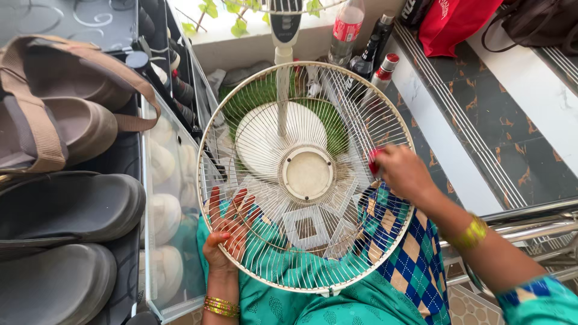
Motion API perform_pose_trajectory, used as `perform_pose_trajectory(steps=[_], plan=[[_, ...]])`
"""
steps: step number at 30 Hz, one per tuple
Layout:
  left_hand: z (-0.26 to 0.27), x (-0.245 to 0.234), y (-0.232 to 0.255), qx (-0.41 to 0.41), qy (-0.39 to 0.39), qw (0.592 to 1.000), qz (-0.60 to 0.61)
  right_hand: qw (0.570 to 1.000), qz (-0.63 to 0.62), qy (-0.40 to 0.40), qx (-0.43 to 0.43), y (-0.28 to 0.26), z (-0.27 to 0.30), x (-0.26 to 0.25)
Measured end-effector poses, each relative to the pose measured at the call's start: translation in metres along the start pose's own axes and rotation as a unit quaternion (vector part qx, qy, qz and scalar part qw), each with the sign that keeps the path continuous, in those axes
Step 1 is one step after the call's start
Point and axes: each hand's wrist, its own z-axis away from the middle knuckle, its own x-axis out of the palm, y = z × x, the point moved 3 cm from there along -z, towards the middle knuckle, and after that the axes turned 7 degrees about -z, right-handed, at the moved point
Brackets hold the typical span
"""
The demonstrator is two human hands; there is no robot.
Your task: The person cleans a standing fan by wiping the metal cage and central hub with a red cloth. They rotate the fan head to access different areas and continue wiping until the end of the clip.
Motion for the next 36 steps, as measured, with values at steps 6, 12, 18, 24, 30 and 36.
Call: perform_pose_trajectory(steps=[6,12,18,24,30,36], plan=[[0.0,0.014,0.002,-0.006,-0.014,1.0,0.008,0.963,0.039,0.219,-0.154,0.002,-0.067,-0.015],[0.005,0.009,0.004,0.005,-0.004,1.0,0.006,0.967,0.175,0.131,-0.131,-0.004,-0.07,-0.008],[0.0,0.008,0.001,-0.001,0.008,1.0,-0.003,0.97,0.234,-0.054,-0.037,0.007,-0.015,0.001],[0.0,0.008,0.001,-0.006,0.009,1.0,0.001,0.961,0.149,-0.233,-0.017,-0.018,0.034,0.007],[0.001,0.008,0.003,-0.006,0.007,1.0,-0.003,0.95,0.069,-0.302,-0.035,-0.021,0.028,0.003],[0.004,0.008,0.003,-0.004,-0.006,1.0,0.0,0.987,0.132,-0.058,-0.064,-0.005,-0.016,-0.023]])
